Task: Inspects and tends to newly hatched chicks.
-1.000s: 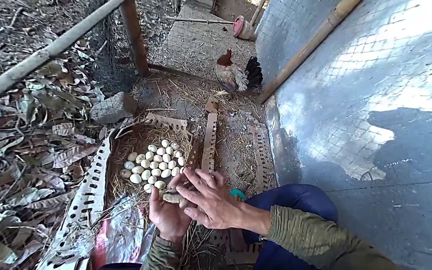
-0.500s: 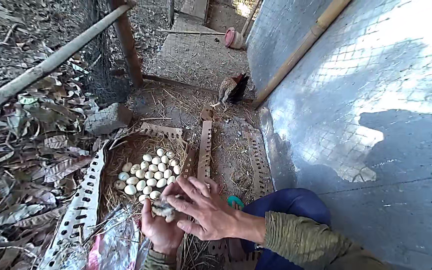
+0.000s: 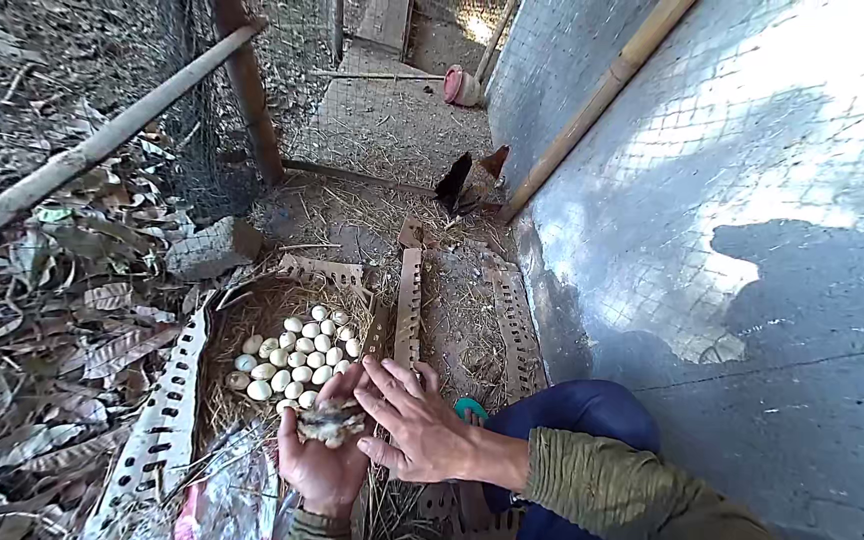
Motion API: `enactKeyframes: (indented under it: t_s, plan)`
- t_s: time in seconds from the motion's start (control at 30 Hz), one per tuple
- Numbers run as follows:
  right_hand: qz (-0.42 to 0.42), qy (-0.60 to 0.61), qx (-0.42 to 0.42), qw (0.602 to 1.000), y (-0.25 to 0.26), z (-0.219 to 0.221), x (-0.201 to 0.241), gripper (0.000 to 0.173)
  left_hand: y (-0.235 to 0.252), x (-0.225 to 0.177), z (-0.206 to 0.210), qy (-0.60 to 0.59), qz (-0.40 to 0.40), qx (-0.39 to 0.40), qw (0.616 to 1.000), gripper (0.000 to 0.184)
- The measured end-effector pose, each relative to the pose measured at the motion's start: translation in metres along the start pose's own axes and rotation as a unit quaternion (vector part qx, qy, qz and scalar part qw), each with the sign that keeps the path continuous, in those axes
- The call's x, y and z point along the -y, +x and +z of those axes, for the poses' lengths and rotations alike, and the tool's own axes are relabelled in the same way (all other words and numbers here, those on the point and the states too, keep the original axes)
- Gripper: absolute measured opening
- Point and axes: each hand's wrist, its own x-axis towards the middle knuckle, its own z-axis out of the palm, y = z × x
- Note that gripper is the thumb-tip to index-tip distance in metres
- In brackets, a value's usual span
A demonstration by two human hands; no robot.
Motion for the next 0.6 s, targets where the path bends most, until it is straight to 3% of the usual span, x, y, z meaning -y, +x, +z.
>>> enactKeyframes:
  t_s: [0.07, 0.17, 0.37, 0.6]
  plan:
    - [-0.044, 0.006, -0.054, 0.998, -0.002, 0.001, 0.005, 0.061, -0.002, 0.0, 0.001, -0.013, -0.004, 0.015, 1.0, 0.088]
    - [-0.084, 0.007, -0.013, 0.996, -0.004, 0.005, 0.009, 0.055, -0.002, 0.001, -0.002, 0.007, -0.005, 0.01, 1.0, 0.085]
    - [-0.027, 0.018, 0.069, 0.997, -0.003, 0.007, 0.007, 0.056, 0.002, 0.0, -0.003, 0.01, 0.001, 0.01, 1.0, 0.089]
    - [-0.011, 0.004, 0.014, 1.0, -0.003, 0.008, 0.002, 0.056, 0.003, -0.003, -0.001, -0.037, -0.008, 0.005, 0.999, 0.088]
